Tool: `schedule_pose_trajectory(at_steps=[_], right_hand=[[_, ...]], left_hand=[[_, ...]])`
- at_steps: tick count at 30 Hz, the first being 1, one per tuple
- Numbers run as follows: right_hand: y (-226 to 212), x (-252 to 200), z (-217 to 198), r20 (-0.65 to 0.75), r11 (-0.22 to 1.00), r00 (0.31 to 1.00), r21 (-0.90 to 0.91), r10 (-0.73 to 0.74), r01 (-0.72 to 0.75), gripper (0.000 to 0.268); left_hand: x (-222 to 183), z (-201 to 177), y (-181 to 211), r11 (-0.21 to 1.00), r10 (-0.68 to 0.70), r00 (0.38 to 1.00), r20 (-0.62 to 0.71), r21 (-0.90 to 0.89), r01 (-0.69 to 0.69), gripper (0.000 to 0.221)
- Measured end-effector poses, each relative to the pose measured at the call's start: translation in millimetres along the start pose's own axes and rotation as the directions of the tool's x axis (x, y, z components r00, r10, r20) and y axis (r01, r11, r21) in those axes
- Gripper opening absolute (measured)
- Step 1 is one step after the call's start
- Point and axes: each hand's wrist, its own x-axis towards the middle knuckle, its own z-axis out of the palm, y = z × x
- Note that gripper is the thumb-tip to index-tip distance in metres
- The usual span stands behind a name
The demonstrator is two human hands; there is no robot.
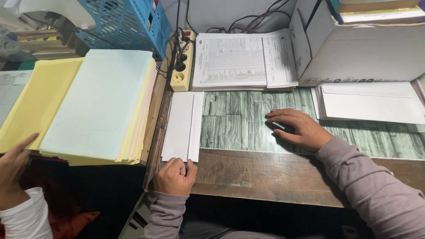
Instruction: Stuffing printed documents into envelopes and organizing them on a desk
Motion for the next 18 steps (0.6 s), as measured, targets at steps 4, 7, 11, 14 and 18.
schedule_pose_trajectory(at_steps=[4,7,11,14,18], right_hand=[[-0.4,0.0,0.2,-0.003,1.000,1.000,0.007,-0.010,0.010,0.035],[-2.7,1.0,-0.8,-0.001,1.000,1.000,0.017,0.000,0.000,0.035],[-2.1,1.3,-1.1,-0.022,1.000,1.000,0.020,-0.018,0.019,0.033],[-0.8,-1.3,1.2,-0.010,1.000,1.000,0.019,-0.007,0.007,0.035],[0.0,-0.7,0.3,-0.013,1.000,1.000,0.009,0.003,-0.002,0.036]], left_hand=[[-1.6,2.1,-2.1,1.000,-0.007,1.000,0.004,0.006,0.007,0.040],[-0.2,0.3,0.3,1.000,-0.017,1.000,-0.007,0.024,0.017,0.041],[0.7,1.5,-0.7,1.000,0.008,1.000,-0.007,0.014,-0.008,0.040],[-3.0,1.8,-0.4,1.000,0.007,1.000,-0.002,0.015,-0.007,0.040],[-1.2,1.2,-0.8,1.000,0.016,1.000,-0.002,0.013,-0.016,0.040]])
